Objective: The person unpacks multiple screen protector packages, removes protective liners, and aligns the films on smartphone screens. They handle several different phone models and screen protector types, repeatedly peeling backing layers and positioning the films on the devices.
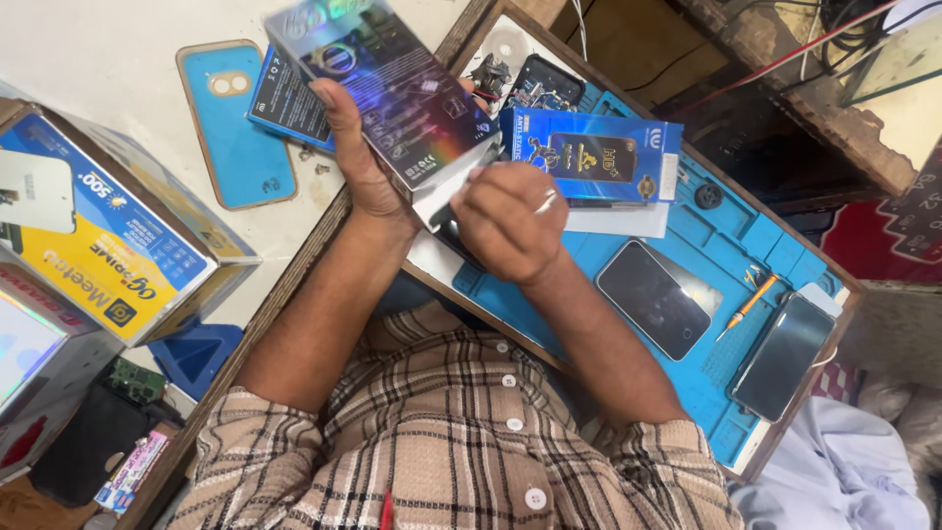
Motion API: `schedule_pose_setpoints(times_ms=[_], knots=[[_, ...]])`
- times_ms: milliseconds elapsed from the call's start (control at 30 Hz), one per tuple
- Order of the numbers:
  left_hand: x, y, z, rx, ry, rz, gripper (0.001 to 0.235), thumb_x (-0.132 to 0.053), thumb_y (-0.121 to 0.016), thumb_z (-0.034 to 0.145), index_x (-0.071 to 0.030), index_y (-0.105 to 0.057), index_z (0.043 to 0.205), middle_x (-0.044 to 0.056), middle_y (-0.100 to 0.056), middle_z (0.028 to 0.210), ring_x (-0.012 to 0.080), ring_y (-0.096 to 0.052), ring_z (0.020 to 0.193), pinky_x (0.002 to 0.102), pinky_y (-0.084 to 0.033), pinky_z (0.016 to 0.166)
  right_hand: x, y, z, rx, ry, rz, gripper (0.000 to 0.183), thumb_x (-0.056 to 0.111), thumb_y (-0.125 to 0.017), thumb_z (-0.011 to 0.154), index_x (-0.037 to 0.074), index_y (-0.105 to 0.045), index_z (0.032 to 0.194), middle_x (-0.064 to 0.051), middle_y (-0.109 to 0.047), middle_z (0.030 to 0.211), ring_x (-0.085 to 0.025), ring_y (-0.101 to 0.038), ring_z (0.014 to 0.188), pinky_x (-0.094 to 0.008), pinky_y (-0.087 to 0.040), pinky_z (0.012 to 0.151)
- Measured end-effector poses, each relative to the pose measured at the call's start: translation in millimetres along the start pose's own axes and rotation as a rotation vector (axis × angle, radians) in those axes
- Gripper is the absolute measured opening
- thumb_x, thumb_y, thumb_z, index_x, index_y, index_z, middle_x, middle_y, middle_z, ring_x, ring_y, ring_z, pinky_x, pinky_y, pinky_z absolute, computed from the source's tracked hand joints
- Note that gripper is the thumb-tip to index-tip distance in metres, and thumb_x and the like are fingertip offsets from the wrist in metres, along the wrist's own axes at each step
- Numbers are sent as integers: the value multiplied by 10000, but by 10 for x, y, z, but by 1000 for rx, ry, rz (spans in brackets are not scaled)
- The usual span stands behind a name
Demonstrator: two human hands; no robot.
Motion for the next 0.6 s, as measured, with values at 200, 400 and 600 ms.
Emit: schedule_pose_setpoints(times_ms=[200, 400, 600], knots=[[-9, -11, -1, -25, 8, -66, 969, -845, -506, 850, 56, -631, 1186, 214, -711, 1024, 292, -734, 918, 423, -627, 869, -22, -58, -9, -19, -24, 44, 234, -36, -805, 728, 11, -588, 803, -164, -693, 1005, -287, -705, 855, -387, -581, 713], [-57, 67, 115, 26, -5, -128, 958, -824, -459, 846, 59, -623, 1178, 223, -720, 1037, 311, -742, 937, 422, -633, 855, 64, -20, 36, 70, -220, 130, 267, 112, -863, 846, 53, -611, 912, -104, -690, 1069, -298, -715, 891, -450, -581, 817], [-97, 261, 96, 76, -77, -12, 960, -839, -490, 859, 44, -615, 1212, 216, -720, 1038, 286, -742, 915, 406, -634, 832, 86, -17, -76, 126, -439, 183, 278, -58, -752, 838, 25, -684, 1094, -107, -701, 1063, -254, -725, 914, -406, -609, 789]])
Point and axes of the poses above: each hand's wrist, its own z-axis towards the middle knuckle, its own y-axis out of the back of the hand, x = y × z, the point moved 2 cm from there along z, towards the middle knuckle
